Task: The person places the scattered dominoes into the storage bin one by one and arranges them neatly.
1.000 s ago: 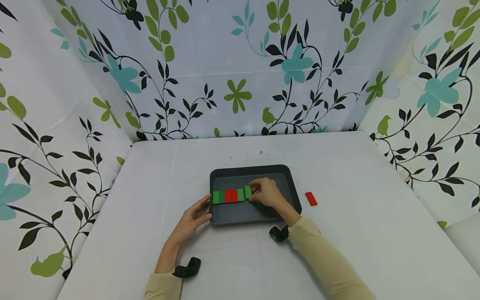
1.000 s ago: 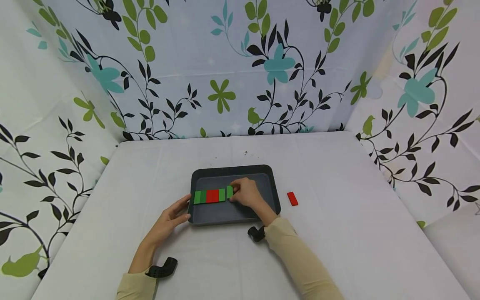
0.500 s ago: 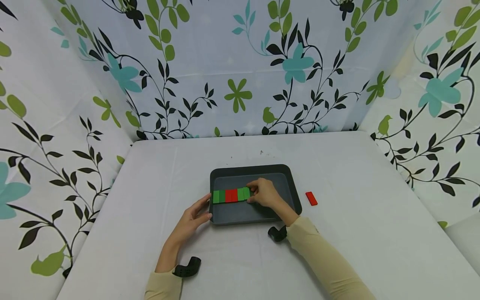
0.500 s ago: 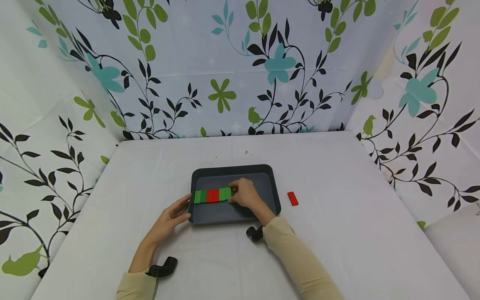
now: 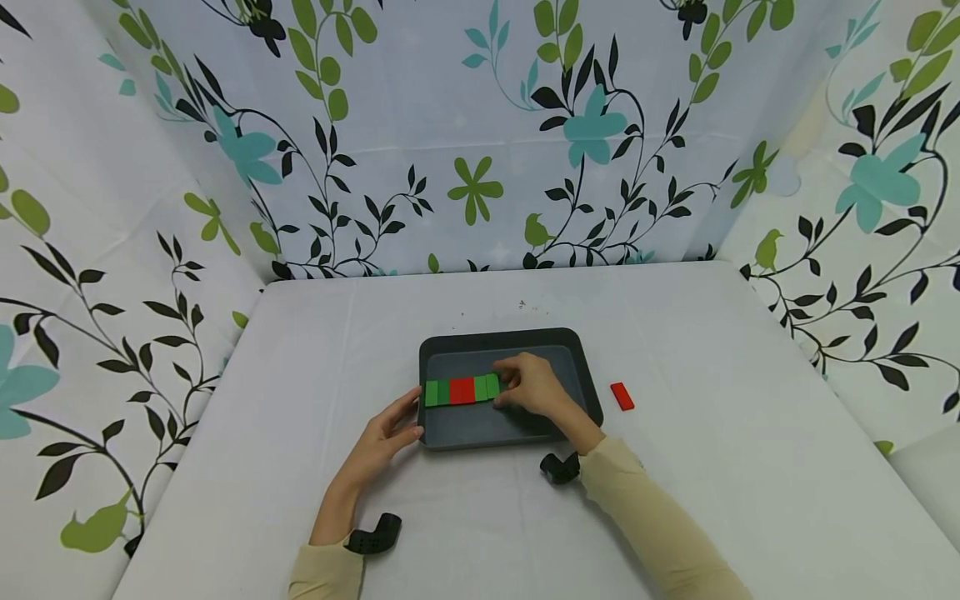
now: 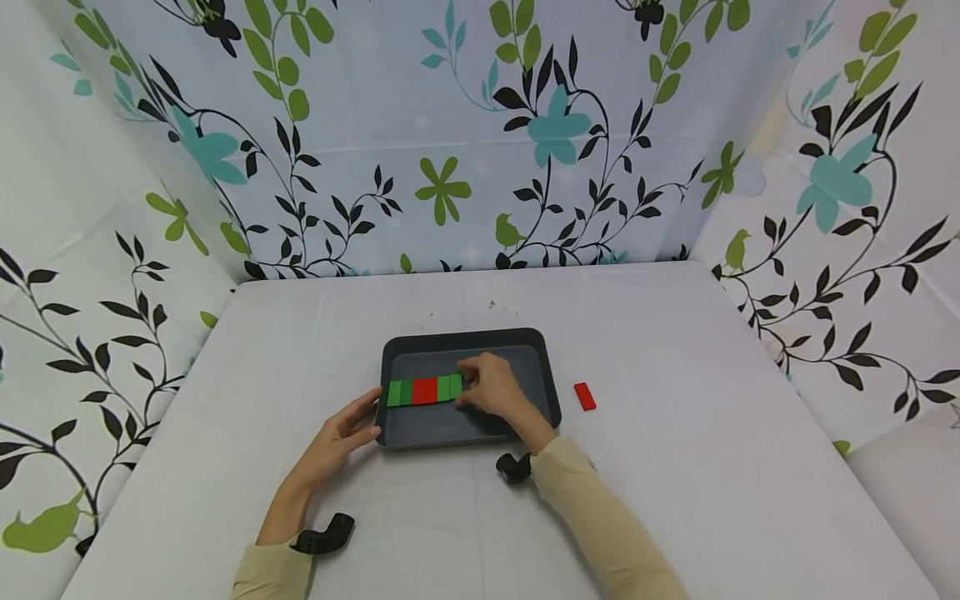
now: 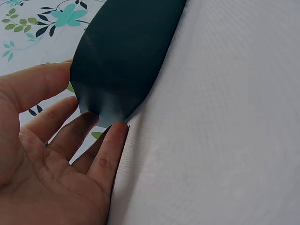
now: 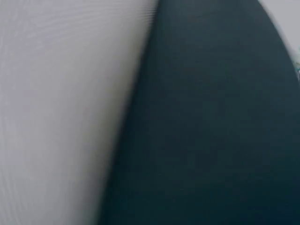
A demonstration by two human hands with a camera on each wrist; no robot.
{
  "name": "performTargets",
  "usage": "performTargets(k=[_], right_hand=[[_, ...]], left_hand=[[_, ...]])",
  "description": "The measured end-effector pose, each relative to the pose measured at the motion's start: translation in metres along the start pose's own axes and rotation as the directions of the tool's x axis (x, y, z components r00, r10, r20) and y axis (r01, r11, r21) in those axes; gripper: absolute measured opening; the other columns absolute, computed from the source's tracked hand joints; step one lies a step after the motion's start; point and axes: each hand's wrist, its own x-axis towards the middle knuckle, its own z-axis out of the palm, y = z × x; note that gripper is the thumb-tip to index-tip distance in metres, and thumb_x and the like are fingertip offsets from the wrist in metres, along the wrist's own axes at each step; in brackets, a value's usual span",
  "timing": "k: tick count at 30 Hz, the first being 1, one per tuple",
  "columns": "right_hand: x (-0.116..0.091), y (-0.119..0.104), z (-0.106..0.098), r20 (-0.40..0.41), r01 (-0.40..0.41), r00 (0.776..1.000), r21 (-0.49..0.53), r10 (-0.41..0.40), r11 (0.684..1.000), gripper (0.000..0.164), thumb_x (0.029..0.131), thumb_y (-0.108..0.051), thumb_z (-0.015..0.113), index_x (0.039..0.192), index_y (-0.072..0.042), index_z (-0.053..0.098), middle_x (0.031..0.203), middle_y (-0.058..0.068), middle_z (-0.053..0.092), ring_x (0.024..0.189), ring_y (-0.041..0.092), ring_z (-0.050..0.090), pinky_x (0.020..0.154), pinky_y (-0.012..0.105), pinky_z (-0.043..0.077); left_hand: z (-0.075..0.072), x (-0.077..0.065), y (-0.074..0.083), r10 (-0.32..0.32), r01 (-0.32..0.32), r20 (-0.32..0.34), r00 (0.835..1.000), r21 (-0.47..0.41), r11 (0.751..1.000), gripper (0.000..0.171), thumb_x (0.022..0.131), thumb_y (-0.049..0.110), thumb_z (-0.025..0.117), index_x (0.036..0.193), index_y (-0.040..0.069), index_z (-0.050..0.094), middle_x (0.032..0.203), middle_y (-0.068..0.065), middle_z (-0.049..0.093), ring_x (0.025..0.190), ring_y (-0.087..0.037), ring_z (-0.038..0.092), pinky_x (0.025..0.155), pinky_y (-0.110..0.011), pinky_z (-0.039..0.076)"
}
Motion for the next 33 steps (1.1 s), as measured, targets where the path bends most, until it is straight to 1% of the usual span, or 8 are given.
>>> performTargets(k=[4, 8, 13, 18, 22, 26, 30, 33], right_hand=[[-0.013, 0.001, -0.017, 0.009, 0.101, 0.995, 0.008, -0.101, 0.995, 0.062, 0.075, -0.010, 0.084, 0.132, -0.001, 0.060, 0.112, 0.016, 0.063, 0.088, 0.021, 0.065, 0.075, 0.031, 0.056], [-0.028, 0.011, -0.036, 0.001, 0.204, 0.979, 0.007, -0.204, 0.979, 0.064, 0.077, -0.010, 0.083, 0.135, -0.002, 0.057, 0.119, 0.017, 0.061, 0.097, 0.028, 0.066, 0.076, 0.035, 0.056], [-0.048, 0.029, -0.067, -0.048, 0.239, 0.970, 0.031, -0.237, 0.971, 0.066, 0.077, -0.013, 0.083, 0.137, -0.005, 0.056, 0.121, 0.017, 0.061, 0.100, 0.030, 0.065, 0.075, 0.040, 0.051], [-0.067, 0.053, -0.099, -0.108, 0.196, 0.975, 0.019, -0.193, 0.980, 0.066, 0.077, -0.014, 0.083, 0.137, -0.007, 0.055, 0.124, 0.015, 0.061, 0.103, 0.030, 0.063, 0.079, 0.043, 0.049], [-0.077, 0.078, -0.117, -0.115, 0.138, 0.984, 0.006, -0.137, 0.990, 0.070, 0.077, -0.010, 0.083, 0.140, -0.008, 0.052, 0.132, 0.014, 0.057, 0.107, 0.031, 0.061, 0.081, 0.043, 0.047], [-0.086, 0.099, -0.126, -0.071, 0.044, 0.997, 0.024, -0.042, 0.999, 0.075, 0.079, -0.009, 0.081, 0.145, -0.011, 0.046, 0.138, 0.016, 0.051, 0.113, 0.033, 0.056, 0.089, 0.048, 0.045], [-0.092, 0.114, -0.127, -0.024, -0.041, 0.999, 0.064, 0.043, 0.997, 0.078, 0.078, -0.010, 0.081, 0.147, -0.008, 0.043, 0.141, 0.018, 0.049, 0.117, 0.037, 0.053, 0.096, 0.056, 0.044], [-0.094, 0.125, -0.126, 0.007, -0.080, 0.997, 0.084, 0.080, 0.993, 0.080, 0.077, -0.011, 0.082, 0.146, -0.007, 0.043, 0.141, 0.019, 0.050, 0.119, 0.038, 0.053, 0.096, 0.053, 0.044]], left_hand=[[0.000, 0.000, 0.000, -0.007, 0.007, -0.002, 1.000, -0.004, 1.000, 0.065, 0.094, 0.006, 0.062, 0.152, 0.001, 0.031, 0.160, -0.020, 0.025, 0.148, -0.038, 0.022, 0.102, -0.008, 0.038], [0.000, 0.001, 0.000, -0.013, 0.013, 0.004, 1.000, -0.012, 1.000, 0.065, 0.094, 0.006, 0.062, 0.152, 0.001, 0.031, 0.160, -0.020, 0.024, 0.148, -0.038, 0.021, 0.100, -0.008, 0.039], [0.000, 0.001, 0.000, 0.000, 0.001, 0.009, 1.000, -0.013, 1.000, 0.065, 0.094, 0.006, 0.062, 0.152, 0.000, 0.031, 0.160, -0.021, 0.024, 0.148, -0.038, 0.021, 0.101, -0.008, 0.038], [0.000, 0.000, 0.000, 0.013, -0.013, 0.007, 1.000, -0.004, 1.000, 0.065, 0.095, 0.007, 0.062, 0.152, -0.001, 0.031, 0.160, -0.021, 0.024, 0.148, -0.040, 0.020, 0.102, -0.008, 0.038], [-0.001, -0.001, 0.000, 0.011, -0.011, 0.002, 1.000, 0.013, 1.000, 0.065, 0.095, 0.008, 0.062, 0.152, 0.000, 0.031, 0.159, -0.021, 0.024, 0.147, -0.042, 0.020, 0.102, -0.008, 0.038], [-0.001, -0.001, 0.000, 0.013, -0.013, 0.003, 1.000, 0.025, 1.000, 0.065, 0.095, 0.009, 0.062, 0.152, 0.001, 0.032, 0.159, -0.021, 0.025, 0.147, -0.042, 0.021, 0.102, -0.009, 0.038], [-0.001, 0.000, 0.000, 0.011, -0.011, 0.004, 1.000, 0.022, 1.000, 0.065, 0.095, 0.008, 0.062, 0.152, 0.001, 0.031, 0.160, -0.020, 0.025, 0.147, -0.040, 0.021, 0.102, -0.009, 0.038], [-0.001, 0.000, -0.001, 0.004, -0.004, 0.002, 1.000, 0.017, 1.000, 0.065, 0.095, 0.008, 0.062, 0.152, 0.002, 0.032, 0.160, -0.019, 0.025, 0.148, -0.039, 0.022, 0.102, -0.009, 0.038]])
